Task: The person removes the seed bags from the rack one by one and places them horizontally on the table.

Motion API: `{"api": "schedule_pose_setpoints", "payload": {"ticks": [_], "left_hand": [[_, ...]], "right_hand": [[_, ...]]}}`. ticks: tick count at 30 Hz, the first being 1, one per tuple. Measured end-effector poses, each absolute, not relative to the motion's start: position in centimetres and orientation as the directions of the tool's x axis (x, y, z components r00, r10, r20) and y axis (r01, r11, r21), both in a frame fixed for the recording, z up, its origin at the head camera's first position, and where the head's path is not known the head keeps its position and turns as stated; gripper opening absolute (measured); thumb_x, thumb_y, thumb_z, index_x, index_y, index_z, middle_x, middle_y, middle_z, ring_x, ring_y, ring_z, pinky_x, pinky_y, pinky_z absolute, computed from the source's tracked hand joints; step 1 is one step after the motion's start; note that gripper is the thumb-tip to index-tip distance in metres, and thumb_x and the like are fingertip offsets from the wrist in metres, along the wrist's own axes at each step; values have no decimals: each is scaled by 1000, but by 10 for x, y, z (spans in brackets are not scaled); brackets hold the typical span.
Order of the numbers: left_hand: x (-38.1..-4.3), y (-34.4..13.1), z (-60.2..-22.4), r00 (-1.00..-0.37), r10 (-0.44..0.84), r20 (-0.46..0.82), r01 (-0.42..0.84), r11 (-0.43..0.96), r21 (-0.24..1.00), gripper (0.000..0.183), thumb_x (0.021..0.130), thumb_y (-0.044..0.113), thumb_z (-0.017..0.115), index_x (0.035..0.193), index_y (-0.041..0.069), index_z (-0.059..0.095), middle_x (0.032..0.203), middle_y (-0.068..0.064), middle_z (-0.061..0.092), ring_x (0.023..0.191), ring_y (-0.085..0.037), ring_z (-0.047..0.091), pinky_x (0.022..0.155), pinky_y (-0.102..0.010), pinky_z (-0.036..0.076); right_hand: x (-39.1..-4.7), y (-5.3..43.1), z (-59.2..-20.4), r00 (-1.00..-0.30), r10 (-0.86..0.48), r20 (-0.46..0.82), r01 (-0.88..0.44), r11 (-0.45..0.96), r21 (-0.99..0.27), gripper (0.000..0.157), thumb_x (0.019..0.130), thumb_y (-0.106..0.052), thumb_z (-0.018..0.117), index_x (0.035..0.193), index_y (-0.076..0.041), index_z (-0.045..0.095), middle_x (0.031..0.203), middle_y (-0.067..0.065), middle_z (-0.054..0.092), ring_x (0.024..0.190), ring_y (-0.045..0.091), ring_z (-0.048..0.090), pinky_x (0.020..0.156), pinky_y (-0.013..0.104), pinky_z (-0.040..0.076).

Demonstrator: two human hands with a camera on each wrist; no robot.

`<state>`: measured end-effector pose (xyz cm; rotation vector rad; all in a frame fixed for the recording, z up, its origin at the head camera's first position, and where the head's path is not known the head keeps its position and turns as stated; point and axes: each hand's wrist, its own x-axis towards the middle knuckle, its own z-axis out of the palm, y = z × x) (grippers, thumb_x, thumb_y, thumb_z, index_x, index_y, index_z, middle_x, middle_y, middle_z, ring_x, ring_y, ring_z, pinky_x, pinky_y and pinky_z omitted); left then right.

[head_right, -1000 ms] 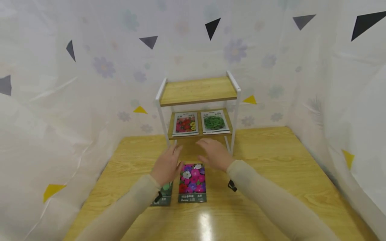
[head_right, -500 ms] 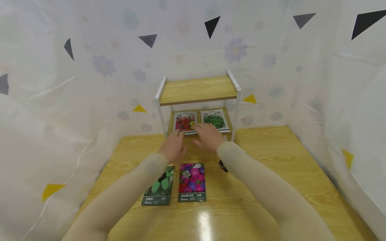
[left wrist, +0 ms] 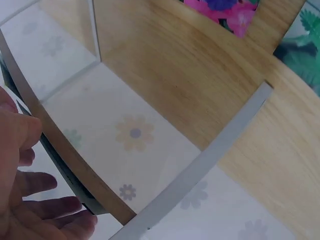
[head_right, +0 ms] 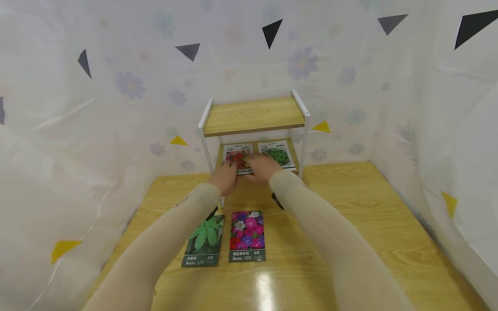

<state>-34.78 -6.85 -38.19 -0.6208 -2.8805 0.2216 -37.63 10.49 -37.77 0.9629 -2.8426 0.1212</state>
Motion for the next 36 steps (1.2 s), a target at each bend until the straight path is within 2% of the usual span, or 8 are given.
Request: {"api": "schedule_pose_setpoints", "payload": {"ticks": [4, 8, 15, 19, 22, 26, 32, 36], "left_hand": [[-352, -66, -380, -920, 387, 58, 372, 911, -176, 60, 94, 36, 46, 138, -2, 32, 130, -26, 40, 119, -36, 40, 100, -40, 36], [-356, -63, -374, -913, 408, -21, 401, 884, -242, 63, 94, 37, 47, 139, -4, 31, 130, -27, 42, 118, -36, 42, 101, -41, 34], [-356, -63, -367, -882, 450, -142, 472, 835, -284, 44, 96, 31, 44, 126, -1, 48, 113, -17, 56, 103, -28, 54, 89, -36, 45], [-353, -65, -360, -862, 480, -161, 506, 822, -262, 29, 95, 24, 49, 113, 3, 58, 100, -11, 62, 91, -22, 59, 79, -31, 50], [-349, -66, -354, -857, 487, -169, 515, 820, -252, 23, 94, 20, 52, 109, 5, 61, 97, -8, 62, 88, -19, 59, 77, -28, 50], [-347, -66, -350, -853, 489, -185, 522, 807, -276, 21, 93, 17, 53, 109, 6, 61, 98, -7, 62, 89, -18, 59, 79, -27, 49], [-352, -61, -349, -863, 468, -189, 502, 833, -232, 21, 93, 17, 53, 108, 8, 64, 101, -5, 63, 91, -17, 59, 79, -27, 49], [-357, -57, -350, -878, 441, -186, 472, 861, -188, 26, 94, 23, 54, 114, 9, 63, 104, -5, 64, 93, -18, 60, 80, -30, 50]], "right_hand": [[-377, 101, -376, -807, -580, 105, -587, 808, -44, 72, 85, -56, 52, 138, -8, 40, 141, 12, 36, 130, 30, 31, 104, 52, 24], [-377, 98, -373, -817, -575, 54, -577, 815, -53, 69, 87, -55, 50, 138, -9, 39, 141, 12, 35, 129, 30, 32, 105, 49, 25], [-375, 97, -375, -808, -588, 12, -586, 803, -106, 62, 90, -52, 47, 134, -8, 46, 140, 12, 38, 124, 29, 40, 101, 41, 34], [-375, 97, -374, -808, -589, 21, -585, 798, -148, 57, 91, -50, 47, 130, -8, 52, 135, 11, 45, 118, 27, 46, 97, 40, 39], [-375, 95, -375, -806, -591, 35, -589, 793, -155, 54, 91, -49, 47, 127, -10, 55, 129, 9, 51, 111, 25, 52, 93, 39, 43], [-376, 94, -375, -797, -603, 41, -602, 787, -137, 52, 91, -48, 48, 127, -10, 55, 127, 8, 52, 108, 24, 54, 91, 38, 44], [-373, 93, -373, -797, -603, 35, -602, 789, -119, 48, 91, -44, 51, 123, -9, 58, 120, 10, 57, 98, 23, 59, 83, 38, 49], [-372, 93, -374, -801, -597, 48, -598, 795, -96, 48, 91, -41, 52, 126, -8, 55, 123, 11, 55, 102, 25, 57, 84, 39, 48]]}}
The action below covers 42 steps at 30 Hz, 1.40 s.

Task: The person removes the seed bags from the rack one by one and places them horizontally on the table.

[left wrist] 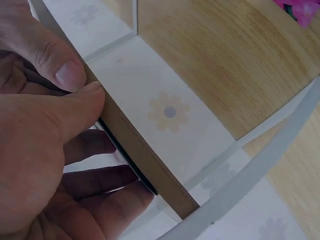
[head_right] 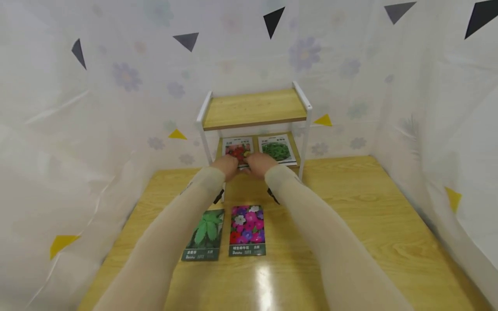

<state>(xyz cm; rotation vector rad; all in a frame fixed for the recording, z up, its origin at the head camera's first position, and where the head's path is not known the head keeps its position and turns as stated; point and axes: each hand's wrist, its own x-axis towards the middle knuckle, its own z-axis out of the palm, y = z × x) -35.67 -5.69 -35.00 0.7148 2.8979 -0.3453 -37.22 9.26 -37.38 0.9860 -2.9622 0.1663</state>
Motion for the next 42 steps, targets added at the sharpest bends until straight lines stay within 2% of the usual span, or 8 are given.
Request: {"api": "schedule_pose_setpoints", "payload": {"ticks": [6, 13, 24, 36, 42], "left_hand": [[-359, -55, -352, -892, 419, -170, 444, 883, -153, 27, 93, 26, 54, 112, 10, 64, 101, -5, 65, 90, -18, 61, 78, -30, 51], [-349, -57, -352, -893, 428, -138, 446, 882, -152, 28, 94, 29, 52, 107, 10, 67, 93, -4, 66, 81, -17, 62, 72, -29, 52], [-341, -56, -360, -883, 457, -107, 469, 870, -154, 22, 93, 25, 54, 97, 10, 70, 88, -3, 67, 77, -16, 62, 70, -27, 52], [-323, -57, -356, -890, 450, -69, 455, 874, -171, 23, 94, 25, 52, 98, 11, 70, 86, -3, 67, 72, -15, 62, 65, -28, 53], [-319, -58, -358, -892, 445, -83, 452, 869, -199, 27, 94, 30, 52, 101, 13, 70, 80, -2, 66, 66, -13, 60, 60, -27, 53]], "right_hand": [[-369, 92, -377, -784, -611, 111, -618, 785, -45, 45, 91, -34, 55, 129, -9, 53, 123, 11, 55, 104, 25, 56, 86, 38, 47], [-363, 91, -379, -777, -613, 143, -619, 785, 6, 43, 91, -30, 57, 128, -8, 54, 123, 11, 55, 100, 24, 59, 82, 36, 50], [-353, 95, -382, -784, -609, 123, -614, 790, -1, 43, 93, -34, 53, 126, -8, 55, 128, 13, 51, 105, 26, 57, 86, 38, 48], [-336, 96, -377, -776, -619, 126, -619, 784, 38, 44, 94, -37, 50, 127, -9, 54, 129, 13, 50, 110, 27, 54, 89, 39, 46], [-334, 96, -380, -757, -634, 158, -633, 772, 60, 42, 93, -36, 52, 123, -8, 58, 126, 13, 54, 102, 27, 58, 83, 39, 50]]}}
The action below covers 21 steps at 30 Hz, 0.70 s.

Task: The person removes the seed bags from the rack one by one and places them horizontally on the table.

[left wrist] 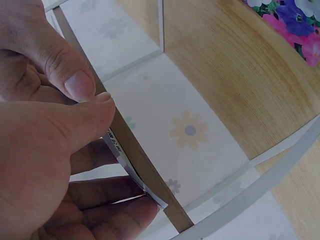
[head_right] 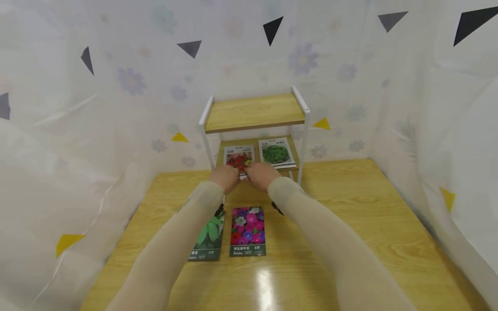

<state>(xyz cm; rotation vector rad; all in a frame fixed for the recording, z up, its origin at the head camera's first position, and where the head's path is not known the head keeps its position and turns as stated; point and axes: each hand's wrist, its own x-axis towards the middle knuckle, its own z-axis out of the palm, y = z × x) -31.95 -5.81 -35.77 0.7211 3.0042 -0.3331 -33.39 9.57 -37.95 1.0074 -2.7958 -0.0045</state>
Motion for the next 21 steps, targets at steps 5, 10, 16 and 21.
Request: {"api": "schedule_pose_setpoints", "payload": {"ticks": [5, 10, 16, 21], "left_hand": [[-317, -60, -358, -887, 457, -68, 460, 863, -207, 29, 93, 33, 53, 101, 10, 69, 83, -4, 66, 71, -16, 62, 64, -28, 53], [-313, -62, -357, -890, 451, -62, 454, 867, -206, 36, 91, 38, 53, 107, 7, 65, 91, -6, 67, 78, -19, 63, 71, -30, 53], [-305, -65, -361, -884, 467, -26, 460, 857, -232, 42, 90, 42, 53, 112, 8, 63, 93, -7, 66, 80, -21, 63, 72, -32, 53], [-299, -70, -370, -878, 476, 51, 451, 858, -247, 51, 90, 44, 52, 127, 9, 54, 113, -12, 60, 99, -26, 57, 86, -36, 47]], "right_hand": [[-330, 93, -381, -747, -642, 175, -634, 766, 107, 40, 92, -35, 54, 120, -7, 60, 124, 13, 55, 97, 27, 61, 81, 39, 51], [-323, 91, -379, -738, -655, 162, -646, 755, 115, 38, 92, -34, 55, 116, -5, 61, 116, 12, 59, 92, 24, 61, 77, 35, 52], [-314, 93, -386, -742, -650, 165, -640, 760, 115, 44, 93, -34, 51, 123, -3, 55, 124, 14, 53, 108, 26, 54, 87, 35, 48], [-309, 97, -395, -736, -639, 222, -632, 767, 113, 50, 93, -35, 51, 130, -1, 48, 130, 15, 48, 119, 28, 46, 93, 37, 43]]}}
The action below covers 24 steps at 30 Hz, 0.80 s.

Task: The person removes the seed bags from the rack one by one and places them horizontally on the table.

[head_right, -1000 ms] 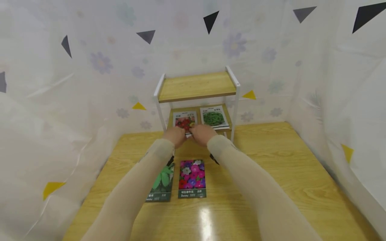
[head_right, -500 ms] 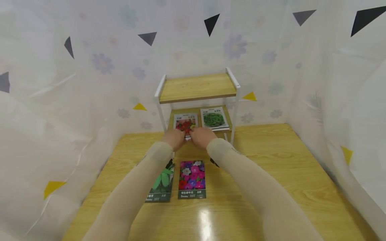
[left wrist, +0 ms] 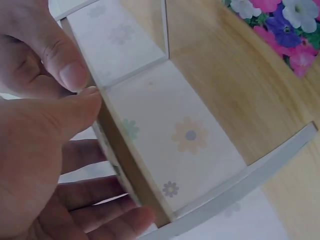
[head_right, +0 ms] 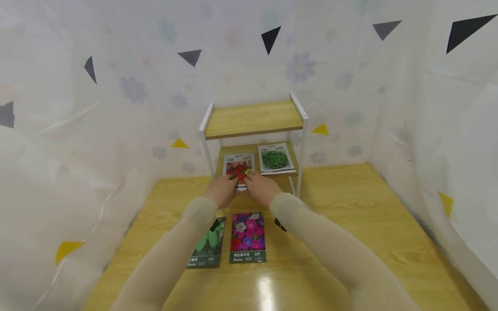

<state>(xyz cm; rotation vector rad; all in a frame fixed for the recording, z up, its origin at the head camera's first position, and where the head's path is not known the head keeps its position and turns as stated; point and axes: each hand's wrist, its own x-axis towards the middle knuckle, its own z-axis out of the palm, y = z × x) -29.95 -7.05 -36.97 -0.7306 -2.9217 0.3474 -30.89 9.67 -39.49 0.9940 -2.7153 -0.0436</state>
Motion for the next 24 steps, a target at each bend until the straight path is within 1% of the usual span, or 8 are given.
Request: {"api": "schedule_pose_setpoints", "payload": {"ticks": [2, 5, 8, 10, 13, 17, 20, 24], "left_hand": [[-297, -73, -375, -878, 470, 87, 446, 871, -206, 53, 90, 44, 53, 131, 10, 51, 122, -13, 55, 108, -28, 53, 92, -37, 44], [-294, -77, -382, -873, 468, 141, 448, 881, -153, 53, 90, 44, 52, 132, 12, 50, 128, -13, 50, 116, -29, 47, 97, -38, 40], [-294, -80, -388, -852, 487, 194, 464, 873, -152, 52, 90, 45, 52, 131, 13, 52, 128, -11, 50, 117, -27, 46, 101, -38, 36], [-292, -81, -391, -842, 493, 220, 467, 870, -160, 51, 89, 45, 53, 130, 14, 53, 128, -10, 51, 117, -25, 47, 101, -39, 35], [-288, -81, -394, -831, 493, 258, 463, 869, -172, 50, 89, 46, 53, 129, 15, 54, 126, -9, 52, 114, -24, 49, 99, -40, 37], [-282, -82, -399, -826, 477, 300, 452, 879, -154, 48, 89, 45, 54, 127, 15, 55, 127, -11, 51, 109, -26, 52, 94, -37, 42], [-281, -83, -403, -821, 472, 320, 454, 881, -136, 47, 89, 44, 55, 126, 14, 56, 127, -11, 51, 109, -27, 52, 93, -37, 43], [-280, -84, -408, -814, 476, 333, 458, 879, -134, 46, 90, 44, 54, 125, 14, 57, 126, -11, 51, 111, -27, 51, 94, -37, 42]], "right_hand": [[-306, 99, -398, -732, -636, 243, -631, 768, 111, 50, 93, -35, 51, 131, -2, 47, 131, 15, 47, 120, 28, 44, 94, 38, 43], [-303, 102, -401, -718, -640, 273, -640, 762, 100, 50, 93, -35, 51, 132, -3, 47, 133, 15, 46, 122, 28, 42, 96, 39, 41], [-302, 106, -404, -702, -646, 299, -647, 754, 112, 51, 94, -36, 50, 132, -3, 47, 133, 15, 45, 123, 29, 41, 97, 40, 39], [-302, 108, -406, -691, -653, 311, -647, 750, 137, 51, 94, -38, 49, 132, -4, 47, 134, 14, 45, 124, 30, 40, 99, 40, 38], [-302, 110, -410, -672, -660, 336, -638, 746, 189, 50, 94, -40, 47, 131, -7, 50, 134, 12, 46, 123, 31, 41, 100, 39, 36], [-299, 110, -414, -650, -657, 383, -627, 748, 218, 47, 93, -41, 49, 128, -10, 54, 129, 10, 51, 117, 31, 47, 97, 41, 39], [-295, 108, -417, -645, -642, 414, -623, 756, 201, 45, 93, -40, 50, 126, -11, 56, 125, 8, 54, 111, 29, 52, 93, 41, 43], [-291, 107, -421, -636, -631, 445, -630, 757, 173, 43, 92, -38, 52, 125, -11, 56, 123, 8, 55, 108, 29, 52, 90, 40, 45]]}}
